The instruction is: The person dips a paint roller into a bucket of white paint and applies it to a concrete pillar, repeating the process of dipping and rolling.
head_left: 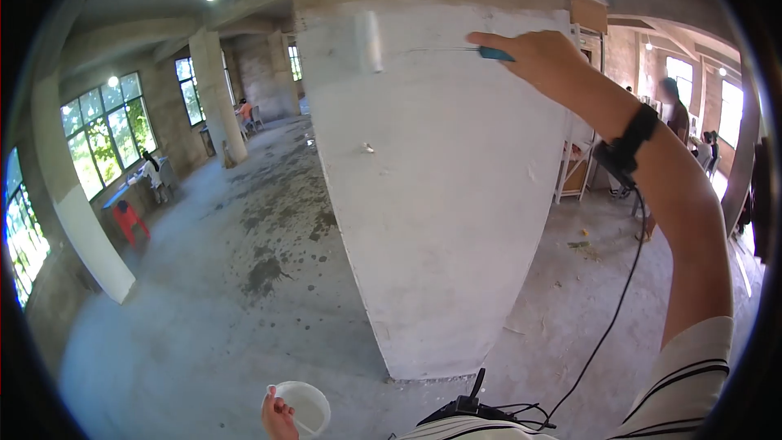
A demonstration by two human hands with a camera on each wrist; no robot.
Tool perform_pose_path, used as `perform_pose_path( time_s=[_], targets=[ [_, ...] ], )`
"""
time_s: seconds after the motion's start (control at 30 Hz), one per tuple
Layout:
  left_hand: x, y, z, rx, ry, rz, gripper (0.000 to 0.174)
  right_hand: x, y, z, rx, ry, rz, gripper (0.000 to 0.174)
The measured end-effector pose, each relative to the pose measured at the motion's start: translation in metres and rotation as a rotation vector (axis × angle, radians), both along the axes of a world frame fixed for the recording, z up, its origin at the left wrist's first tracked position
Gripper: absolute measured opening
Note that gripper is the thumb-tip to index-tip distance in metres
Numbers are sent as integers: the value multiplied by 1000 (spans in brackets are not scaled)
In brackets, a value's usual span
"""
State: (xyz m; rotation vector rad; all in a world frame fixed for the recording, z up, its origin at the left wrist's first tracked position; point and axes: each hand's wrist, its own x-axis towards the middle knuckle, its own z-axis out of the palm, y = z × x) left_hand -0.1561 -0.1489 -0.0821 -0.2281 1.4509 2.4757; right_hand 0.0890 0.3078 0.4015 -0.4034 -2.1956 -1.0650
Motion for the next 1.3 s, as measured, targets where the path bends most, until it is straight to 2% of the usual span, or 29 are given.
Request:
perform_pose_path(
  time_s=[0.13,0.27,0.37,0.47,0.53,0.6,0.67,0.73,0.8,0.87,1.07,1.2,1.3],
  targets=[
    [-5,6,3,8,59,-3,23,80,18,-19,-240,83,-263,56],
    [0,18,18,-16,78,-42,25,159,48,-41,-316,154,-507,57],
    [3,25,26,-27,154,-94,27,221,68,-57,-205,143,-553,57],
    [-11,34,19,-63,86,-78,28,262,70,-81,-180,231,-532,53],
    [-12,40,15,-52,40,-130,30,286,77,-124,-452,517,-346,48],
    [-2,55,23,-49,42,-186,31,289,62,-181,-448,548,-25,45],
    [8,70,34,-49,44,-243,32,281,36,-232,-572,555,-42,40],
    [13,83,42,-58,56,-325,32,254,-10,-260,-993,641,-94,34],
    [18,93,47,-53,62,-357,32,230,-45,-278,-1235,550,-70,31],
    [18,100,47,-52,104,-422,34,208,-63,-304,-1355,556,-33,20],
    [34,114,67,-117,191,-581,36,169,-91,-354,-1461,283,-8,26],
    [51,127,93,-90,65,-579,33,140,-107,-345,-1493,41,46,27],
    [59,134,106,-103,80,-622,32,120,-114,-338,-1468,-68,96,27]
  ],
)
